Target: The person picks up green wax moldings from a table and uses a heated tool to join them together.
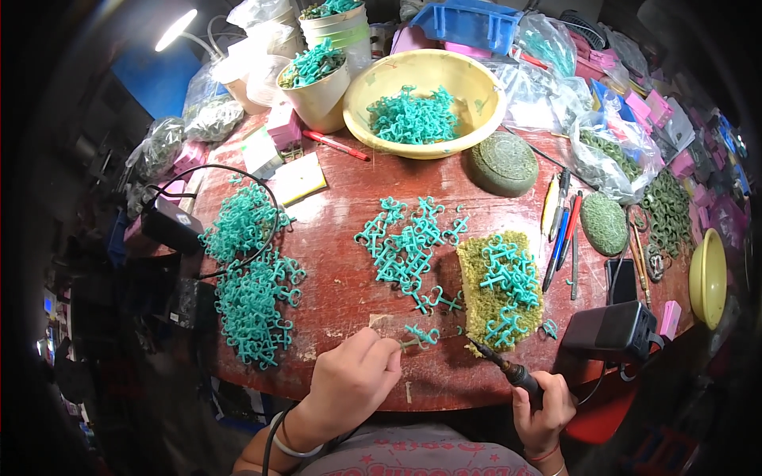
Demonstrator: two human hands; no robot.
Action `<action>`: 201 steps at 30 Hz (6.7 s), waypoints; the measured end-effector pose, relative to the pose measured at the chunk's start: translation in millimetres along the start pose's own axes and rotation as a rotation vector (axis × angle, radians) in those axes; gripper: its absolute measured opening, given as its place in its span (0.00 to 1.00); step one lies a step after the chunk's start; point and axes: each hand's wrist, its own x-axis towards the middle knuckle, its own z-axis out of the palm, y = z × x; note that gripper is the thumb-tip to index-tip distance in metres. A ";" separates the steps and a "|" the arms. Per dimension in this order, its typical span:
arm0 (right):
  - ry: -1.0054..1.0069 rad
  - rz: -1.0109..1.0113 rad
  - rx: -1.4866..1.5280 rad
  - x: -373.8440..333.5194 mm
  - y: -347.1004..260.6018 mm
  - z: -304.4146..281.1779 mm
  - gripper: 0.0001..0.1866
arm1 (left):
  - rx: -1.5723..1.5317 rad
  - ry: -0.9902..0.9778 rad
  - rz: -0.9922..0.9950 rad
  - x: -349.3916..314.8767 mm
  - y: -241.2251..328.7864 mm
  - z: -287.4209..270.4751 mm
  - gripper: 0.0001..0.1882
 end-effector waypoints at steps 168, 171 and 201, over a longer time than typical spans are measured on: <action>-0.093 -0.128 0.088 4.3 -10.1 2.8 0.13 | -1.533 -0.181 -0.808 -11.8 13.8 7.8 0.21; 0.017 -0.102 0.039 -4.8 -3.8 -7.1 0.14 | -1.602 -0.197 -0.833 -10.7 13.2 6.3 0.21; -0.145 -0.100 0.121 7.4 -14.0 3.3 0.13 | -1.559 -0.244 -0.804 -8.9 13.0 6.4 0.23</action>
